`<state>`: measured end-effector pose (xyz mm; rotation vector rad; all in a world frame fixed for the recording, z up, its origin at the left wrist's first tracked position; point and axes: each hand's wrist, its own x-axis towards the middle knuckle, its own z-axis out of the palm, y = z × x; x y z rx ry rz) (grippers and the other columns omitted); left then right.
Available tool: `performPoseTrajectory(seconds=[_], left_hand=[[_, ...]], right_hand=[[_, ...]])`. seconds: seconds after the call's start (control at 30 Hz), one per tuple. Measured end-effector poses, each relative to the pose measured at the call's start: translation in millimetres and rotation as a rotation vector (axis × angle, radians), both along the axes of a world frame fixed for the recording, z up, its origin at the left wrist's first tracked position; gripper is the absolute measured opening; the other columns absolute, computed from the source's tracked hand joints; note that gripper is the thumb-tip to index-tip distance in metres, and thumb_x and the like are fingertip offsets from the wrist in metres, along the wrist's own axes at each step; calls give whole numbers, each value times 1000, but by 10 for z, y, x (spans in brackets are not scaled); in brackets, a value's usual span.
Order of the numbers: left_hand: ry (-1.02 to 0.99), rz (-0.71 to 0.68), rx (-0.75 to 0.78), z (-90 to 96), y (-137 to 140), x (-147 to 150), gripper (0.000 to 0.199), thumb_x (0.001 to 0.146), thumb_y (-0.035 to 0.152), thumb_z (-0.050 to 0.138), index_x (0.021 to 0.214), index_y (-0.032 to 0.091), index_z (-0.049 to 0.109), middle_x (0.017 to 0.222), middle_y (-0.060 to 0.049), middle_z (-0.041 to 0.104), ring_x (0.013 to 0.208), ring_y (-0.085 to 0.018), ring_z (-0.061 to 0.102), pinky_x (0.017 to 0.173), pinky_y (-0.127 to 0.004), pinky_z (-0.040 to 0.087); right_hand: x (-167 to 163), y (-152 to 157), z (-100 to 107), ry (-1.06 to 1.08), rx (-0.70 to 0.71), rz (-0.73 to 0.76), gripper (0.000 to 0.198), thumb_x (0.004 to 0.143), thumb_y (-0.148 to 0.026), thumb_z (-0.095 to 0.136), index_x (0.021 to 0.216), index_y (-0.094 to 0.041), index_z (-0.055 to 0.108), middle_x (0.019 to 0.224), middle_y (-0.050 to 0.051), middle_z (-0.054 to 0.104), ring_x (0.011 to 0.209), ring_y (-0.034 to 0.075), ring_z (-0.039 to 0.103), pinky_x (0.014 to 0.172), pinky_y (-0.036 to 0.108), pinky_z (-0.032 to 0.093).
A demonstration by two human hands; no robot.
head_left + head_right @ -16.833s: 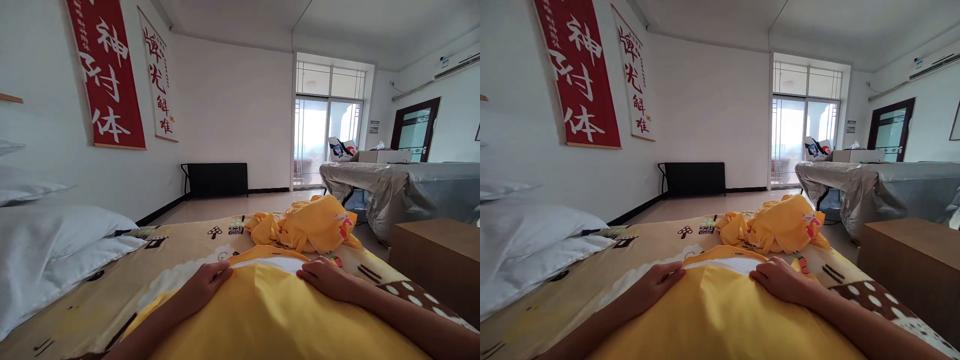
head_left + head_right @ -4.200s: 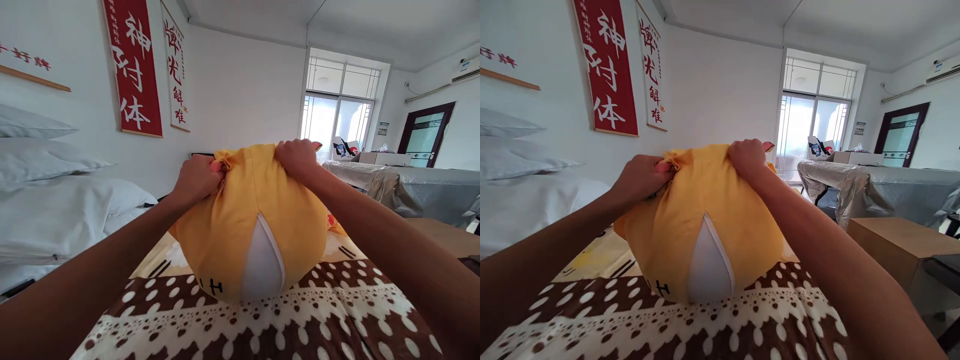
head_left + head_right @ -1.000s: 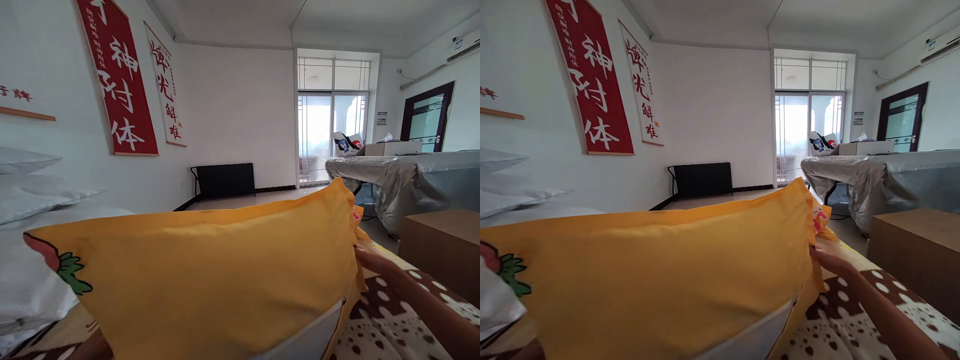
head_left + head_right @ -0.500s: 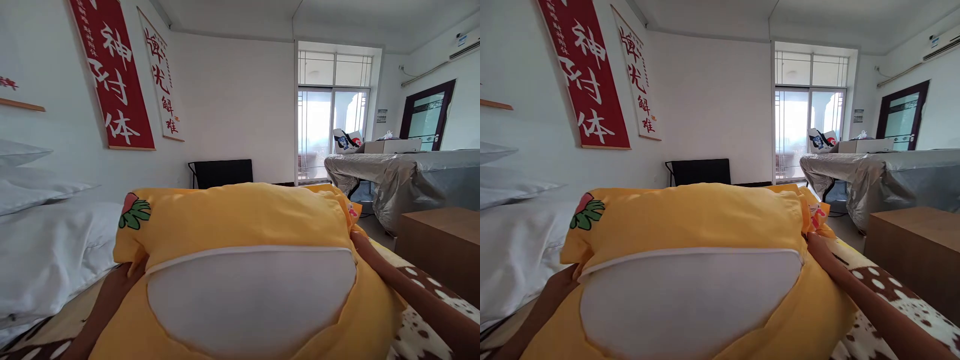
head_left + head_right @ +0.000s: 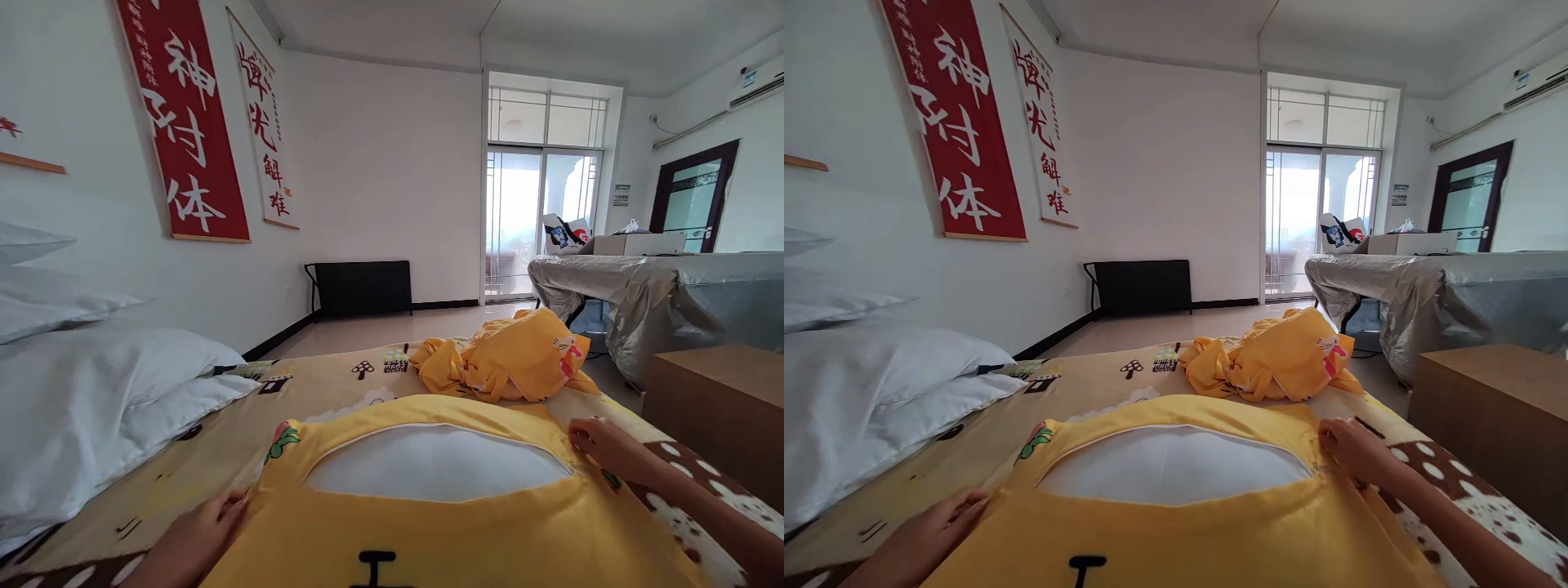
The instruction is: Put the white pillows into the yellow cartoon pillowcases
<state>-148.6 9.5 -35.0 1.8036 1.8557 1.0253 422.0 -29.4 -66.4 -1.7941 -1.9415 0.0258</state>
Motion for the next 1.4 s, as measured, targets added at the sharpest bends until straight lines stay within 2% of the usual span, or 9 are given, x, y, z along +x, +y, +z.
performPoseTrajectory(seconds=[0.1,0.2,0.3,0.37,0.5,0.67,0.8,1.17,1.4], left_hand=[[-45,-3,95,123,-233,299,44,64,60,62,99,35,67,108,-4,70,102,-36,62,88,-44,48],[31,-333,102,264,-497,726,48,73,55,59,118,40,61,132,2,57,125,-33,48,109,-41,33],[186,-689,40,433,-622,1080,51,74,48,63,124,45,56,136,5,53,129,-32,44,110,-40,33],[255,-778,26,547,-636,1246,54,72,47,66,125,43,56,133,2,56,127,-34,46,106,-41,37],[325,-833,-32,669,-650,1466,53,70,54,65,119,36,63,125,-5,62,119,-36,52,99,-42,42],[415,-907,-94,622,-609,1622,49,75,59,57,110,26,67,110,-10,67,103,-34,57,87,-37,42],[533,-964,-141,559,-518,1719,39,79,55,50,85,20,68,85,-8,67,85,-28,59,73,-32,39],[818,-936,-154,175,-459,1901,52,80,60,43,69,16,68,70,-9,65,71,-26,60,70,-36,41],[503,-892,89,167,-520,1504,37,87,50,41,80,19,60,85,-4,66,82,-20,59,85,-33,41]], right_hand=[[-344,-297,282,92,-39,294,30,89,-42,44,103,-26,65,108,8,66,98,23,61,89,39,47],[-648,-586,456,132,-97,517,34,86,-43,53,115,-28,62,121,10,60,114,25,55,99,41,43],[-735,-731,458,97,-102,548,43,78,-45,64,117,-27,61,120,12,60,117,27,53,99,41,44],[-693,-752,400,53,-115,506,43,76,-48,66,111,-24,64,114,13,62,111,28,55,94,40,46],[-586,-731,240,-41,-95,424,34,82,-53,54,79,-20,61,87,9,62,87,23,58,78,34,48],[-608,-678,147,40,-35,351,45,91,-50,39,58,-20,34,57,-1,42,56,12,42,55,24,36],[-725,-589,312,74,10,337,44,91,-49,41,59,-20,29,53,-4,30,52,10,33,51,23,29],[-1379,-482,1183,28,5,441,33,87,-37,45,61,-19,38,53,-6,33,54,8,25,51,20,25],[-1015,-321,1002,-81,-151,266,41,86,-49,45,60,-18,39,56,-5,38,57,9,30,53,21,26]])
